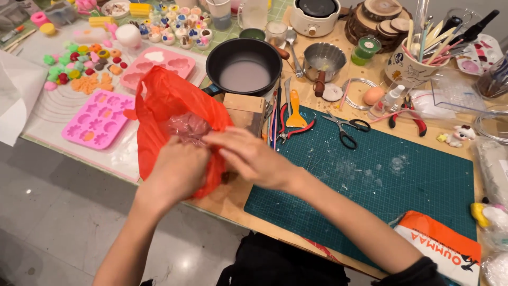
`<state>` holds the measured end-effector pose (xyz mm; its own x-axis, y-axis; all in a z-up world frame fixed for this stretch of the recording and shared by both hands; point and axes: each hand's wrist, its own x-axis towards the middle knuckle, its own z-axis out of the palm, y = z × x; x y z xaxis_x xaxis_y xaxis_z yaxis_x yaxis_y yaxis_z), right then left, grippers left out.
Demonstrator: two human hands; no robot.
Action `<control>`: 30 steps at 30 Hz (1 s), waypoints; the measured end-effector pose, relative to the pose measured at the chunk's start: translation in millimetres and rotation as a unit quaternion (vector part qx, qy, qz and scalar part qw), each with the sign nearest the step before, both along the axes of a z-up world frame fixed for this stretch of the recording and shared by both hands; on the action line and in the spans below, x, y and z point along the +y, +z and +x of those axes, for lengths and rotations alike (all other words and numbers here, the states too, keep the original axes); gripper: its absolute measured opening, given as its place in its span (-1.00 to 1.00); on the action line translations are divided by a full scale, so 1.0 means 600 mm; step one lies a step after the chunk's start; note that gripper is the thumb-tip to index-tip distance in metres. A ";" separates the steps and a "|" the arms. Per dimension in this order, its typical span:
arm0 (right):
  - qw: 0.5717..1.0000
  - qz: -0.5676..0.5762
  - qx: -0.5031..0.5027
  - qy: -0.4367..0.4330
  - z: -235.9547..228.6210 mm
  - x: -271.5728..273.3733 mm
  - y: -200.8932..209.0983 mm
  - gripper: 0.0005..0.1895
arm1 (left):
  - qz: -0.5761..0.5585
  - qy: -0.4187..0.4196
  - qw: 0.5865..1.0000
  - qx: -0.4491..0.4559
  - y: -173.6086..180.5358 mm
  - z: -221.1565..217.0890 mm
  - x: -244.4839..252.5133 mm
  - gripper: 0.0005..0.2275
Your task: Kneading and rolling a piece of white clay-like material by hand on a cutting mat.
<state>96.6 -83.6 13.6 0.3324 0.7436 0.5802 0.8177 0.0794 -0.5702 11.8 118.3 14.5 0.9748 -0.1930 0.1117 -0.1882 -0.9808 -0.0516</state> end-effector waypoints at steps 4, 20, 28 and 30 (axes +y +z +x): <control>0.996 -0.086 -0.006 0.004 -0.008 0.009 -0.045 -0.57 | 0.054 0.013 0.998 0.025 0.014 -0.034 -0.014 -0.90; 0.973 -0.169 -0.157 -0.027 -0.018 0.047 -0.059 -0.41 | -0.129 0.176 0.975 -0.045 0.050 -0.059 0.068 -0.80; 0.966 -0.205 -0.153 -0.028 -0.006 0.063 -0.070 -0.19 | -0.115 0.113 0.985 -0.062 -0.024 0.094 0.099 -0.75; 0.961 -0.238 -0.132 -0.045 0.005 0.065 -0.068 -0.24 | -0.099 0.113 0.988 -0.041 -0.033 0.120 0.098 -0.62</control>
<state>99.9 -44.8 -27.5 0.2951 0.9211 0.2540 0.9302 -0.2162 -0.2967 84.0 177.4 -5.3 0.9768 0.0616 0.2051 0.0332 -0.9897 0.1390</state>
